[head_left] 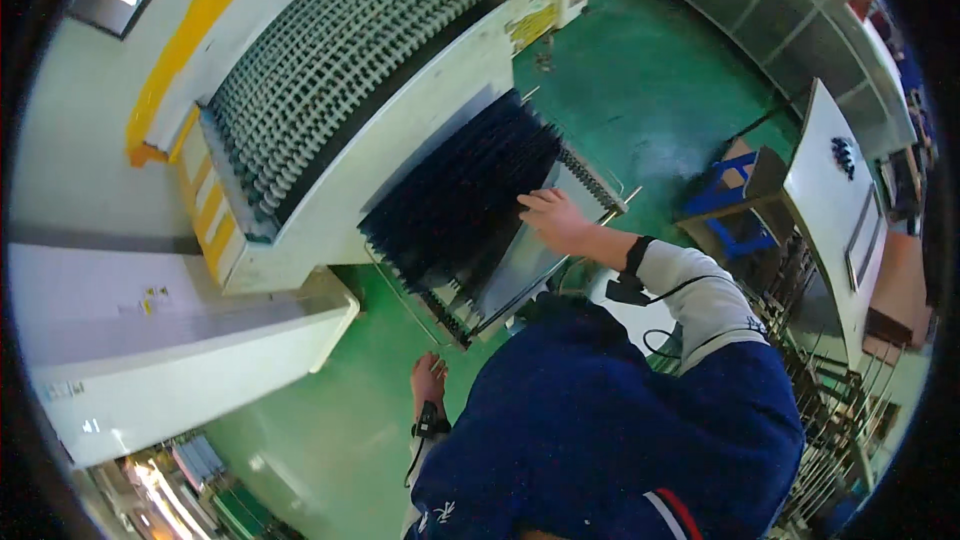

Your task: The person is loading blue rectangular metal or composite sheets into a roller-based fabrication or drying machine.

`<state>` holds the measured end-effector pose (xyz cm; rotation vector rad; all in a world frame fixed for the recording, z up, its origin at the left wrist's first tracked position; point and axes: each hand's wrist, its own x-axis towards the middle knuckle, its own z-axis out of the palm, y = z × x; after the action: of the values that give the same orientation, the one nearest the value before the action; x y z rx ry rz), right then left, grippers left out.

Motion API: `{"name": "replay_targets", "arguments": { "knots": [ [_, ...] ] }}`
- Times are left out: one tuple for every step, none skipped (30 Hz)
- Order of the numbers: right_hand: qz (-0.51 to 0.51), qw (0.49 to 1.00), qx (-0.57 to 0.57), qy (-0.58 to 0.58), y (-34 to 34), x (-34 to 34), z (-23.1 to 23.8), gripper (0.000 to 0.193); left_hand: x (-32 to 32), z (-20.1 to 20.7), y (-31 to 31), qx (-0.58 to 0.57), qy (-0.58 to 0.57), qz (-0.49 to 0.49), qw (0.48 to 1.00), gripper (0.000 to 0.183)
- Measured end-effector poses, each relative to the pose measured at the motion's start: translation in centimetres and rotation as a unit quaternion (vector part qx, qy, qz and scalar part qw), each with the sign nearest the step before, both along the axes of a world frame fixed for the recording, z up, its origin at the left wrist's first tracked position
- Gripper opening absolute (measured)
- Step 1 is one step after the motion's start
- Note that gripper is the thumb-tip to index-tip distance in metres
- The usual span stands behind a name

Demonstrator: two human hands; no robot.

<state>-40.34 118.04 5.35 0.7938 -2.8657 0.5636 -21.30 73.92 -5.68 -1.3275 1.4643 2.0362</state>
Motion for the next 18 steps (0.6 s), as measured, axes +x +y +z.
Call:
{"name": "replay_targets", "arguments": {
  "knots": [
    [-0.001, 1.000, -0.002, -0.008, 0.2, -0.2, 0.1, 0.034, 0.6, 0.2, 0.0, 0.004, -0.002, 0.010, 1.000, 0.041],
    [0.002, 1.000, -0.002, 0.015, 0.3, -0.5, -0.7, 0.031, 1.2, 0.4, -0.1, 0.007, -0.004, 0.019, 1.000, 0.040],
    [0.011, 1.000, -0.003, 0.011, 0.2, -0.9, -0.3, 0.031, 1.6, 0.5, 0.0, 0.006, -0.007, 0.028, 1.000, 0.040],
    [0.019, 1.000, 0.001, 0.006, 0.2, -1.2, 0.3, 0.028, 2.0, 0.7, 0.1, 0.006, -0.009, 0.036, 0.999, 0.041],
    [0.025, 1.000, 0.006, 0.000, 0.2, -1.6, 0.7, 0.024, 2.3, 0.9, 0.2, 0.006, -0.010, 0.043, 0.999, 0.041],
    [0.034, 0.999, 0.004, -0.003, 0.1, -2.1, 0.6, 0.024, 2.5, 1.1, 0.3, 0.004, -0.013, 0.051, 0.999, 0.041],
    [0.046, 0.999, 0.019, -0.023, 0.1, -2.6, 0.4, 0.021, 2.4, 1.8, 0.8, 0.002, -0.011, 0.047, 0.999, 0.043],
    [0.057, 0.997, 0.034, -0.042, 0.1, -2.9, 0.2, 0.018, 2.6, 2.3, 1.1, 0.000, -0.009, 0.041, 0.999, 0.045],
    [0.064, 0.996, 0.033, -0.045, 0.0, -3.2, -0.1, 0.018, 2.9, 1.8, 1.0, -0.001, -0.013, 0.048, 0.999, 0.045],
    [0.080, 0.995, 0.040, -0.051, -0.6, -3.6, 0.0, 0.017, 3.6, 0.7, 0.4, -0.007, 0.002, 0.035, 0.999, 0.045],
    [0.094, 0.993, 0.050, -0.057, -1.0, -3.9, 0.0, 0.017, 4.3, -0.2, 0.0, -0.010, 0.017, 0.020, 1.000, 0.045],
    [0.097, 0.992, 0.051, -0.058, -1.0, -4.0, -0.7, 0.017, 4.1, -0.2, 0.3, -0.010, 0.016, 0.023, 1.000, 0.045],
    [0.114, 0.988, 0.064, -0.080, -1.1, -4.2, -1.7, 0.017, 3.5, 0.2, 0.8, 0.000, 0.002, 0.040, 0.999, 0.043],
    [0.130, 0.983, 0.078, -0.102, -1.0, -4.4, -2.7, 0.017, 3.0, 0.7, 1.3, 0.010, -0.011, 0.057, 0.998, 0.041],
    [0.136, 0.983, 0.077, -0.099, -1.3, -4.7, -3.1, 0.017, 3.4, 0.6, 1.3, 0.008, -0.008, 0.063, 0.998, 0.041],
    [0.148, 0.978, 0.101, -0.104, -1.7, -5.1, -3.1, 0.017, 4.0, 0.4, 1.0, 0.007, 0.016, 0.040, 0.999, 0.040],
    [0.158, 0.973, 0.126, -0.109, -2.1, -5.3, -3.1, 0.017, 4.3, 0.0, 0.9, 0.006, 0.039, 0.017, 0.999, 0.039],
    [0.153, 0.975, 0.128, -0.102, -1.9, -5.4, -3.3, 0.017, 3.0, 1.0, 1.8, 0.026, -0.014, 0.070, 0.997, 0.040]
  ]
}}
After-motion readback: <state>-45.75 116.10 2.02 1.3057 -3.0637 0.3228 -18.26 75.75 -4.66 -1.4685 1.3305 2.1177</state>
